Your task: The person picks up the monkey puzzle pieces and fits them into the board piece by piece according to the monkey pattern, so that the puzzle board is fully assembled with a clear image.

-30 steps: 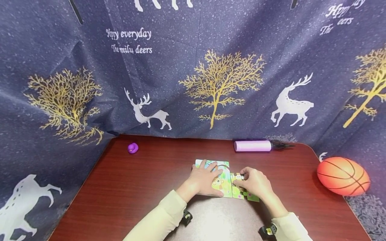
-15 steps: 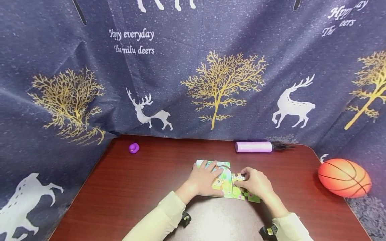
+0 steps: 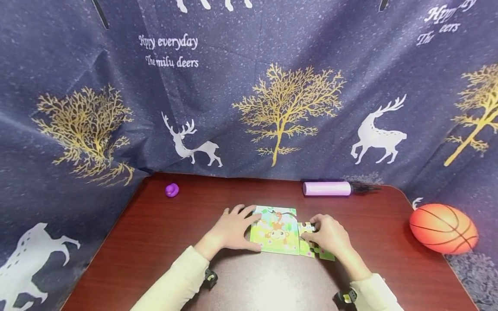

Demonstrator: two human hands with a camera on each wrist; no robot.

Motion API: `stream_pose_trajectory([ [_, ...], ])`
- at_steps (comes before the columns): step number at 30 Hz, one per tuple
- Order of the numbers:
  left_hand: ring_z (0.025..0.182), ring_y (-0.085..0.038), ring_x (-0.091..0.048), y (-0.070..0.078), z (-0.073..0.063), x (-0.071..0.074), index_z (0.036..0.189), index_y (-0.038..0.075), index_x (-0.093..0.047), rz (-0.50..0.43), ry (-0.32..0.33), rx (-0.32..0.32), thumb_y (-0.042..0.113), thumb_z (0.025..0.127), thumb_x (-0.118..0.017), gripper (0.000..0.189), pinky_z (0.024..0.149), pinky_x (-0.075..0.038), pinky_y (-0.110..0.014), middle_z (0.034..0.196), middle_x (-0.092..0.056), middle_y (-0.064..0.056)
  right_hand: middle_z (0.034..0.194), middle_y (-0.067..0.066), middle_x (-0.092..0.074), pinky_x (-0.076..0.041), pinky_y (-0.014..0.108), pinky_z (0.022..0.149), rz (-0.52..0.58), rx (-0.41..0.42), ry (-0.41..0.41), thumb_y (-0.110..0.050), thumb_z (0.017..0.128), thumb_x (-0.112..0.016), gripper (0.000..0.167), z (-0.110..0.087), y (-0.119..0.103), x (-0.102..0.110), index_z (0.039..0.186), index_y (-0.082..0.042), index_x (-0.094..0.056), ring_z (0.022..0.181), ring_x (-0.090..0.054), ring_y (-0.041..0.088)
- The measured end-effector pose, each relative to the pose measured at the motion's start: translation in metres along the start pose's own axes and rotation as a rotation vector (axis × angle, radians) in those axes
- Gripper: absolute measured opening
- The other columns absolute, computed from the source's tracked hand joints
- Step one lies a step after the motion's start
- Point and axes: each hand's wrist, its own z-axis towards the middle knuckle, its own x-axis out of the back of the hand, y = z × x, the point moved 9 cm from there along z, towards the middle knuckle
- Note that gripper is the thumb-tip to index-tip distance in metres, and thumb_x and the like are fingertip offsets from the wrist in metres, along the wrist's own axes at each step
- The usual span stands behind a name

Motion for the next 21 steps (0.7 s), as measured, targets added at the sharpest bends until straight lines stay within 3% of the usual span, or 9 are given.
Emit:
stream_pose_trajectory([
  [5, 0.152, -0.037, -0.028, -0.010, -0.006, -0.003, 0.162, 0.033, -0.039, -0.043, -0.047, -0.001, 0.089, 0.073, -0.064, 0.109, 0.110, -0.029, -0.073, 0.169, -0.028, 0.003, 0.103, 0.003, -0.069, -0.051, 0.046, 0.067, -0.024, 0.016, 0.016, -0.046, 0.072, -0.092, 0.054, 0.000, -0.004, 0.003, 0.109, -0.014, -0.071, 0.088, -0.067, 0.025],
  [15, 0.152, -0.035, -0.028, -0.010, -0.008, -0.002, 0.163, 0.032, -0.038, -0.025, -0.065, -0.037, 0.087, 0.073, -0.067, 0.109, 0.110, -0.030, -0.072, 0.169, -0.027, 0.005, 0.103, 0.001, -0.071, -0.050, 0.045, 0.066, -0.030, 0.060, 0.016, -0.038, 0.076, -0.090, 0.045, 0.002, -0.012, 0.003, 0.110, -0.020, -0.067, 0.088, -0.067, 0.024],
  [21, 0.152, -0.036, -0.027, -0.010, -0.007, -0.003, 0.161, 0.037, -0.039, -0.031, -0.079, -0.039, 0.087, 0.073, -0.068, 0.106, 0.110, -0.029, -0.073, 0.169, -0.027, 0.005, 0.097, -0.001, -0.073, -0.050, 0.045, 0.064, -0.018, 0.110, 0.003, -0.027, 0.086, -0.084, 0.031, 0.000, -0.014, 0.005, 0.110, -0.021, -0.065, 0.085, -0.068, 0.023],
])
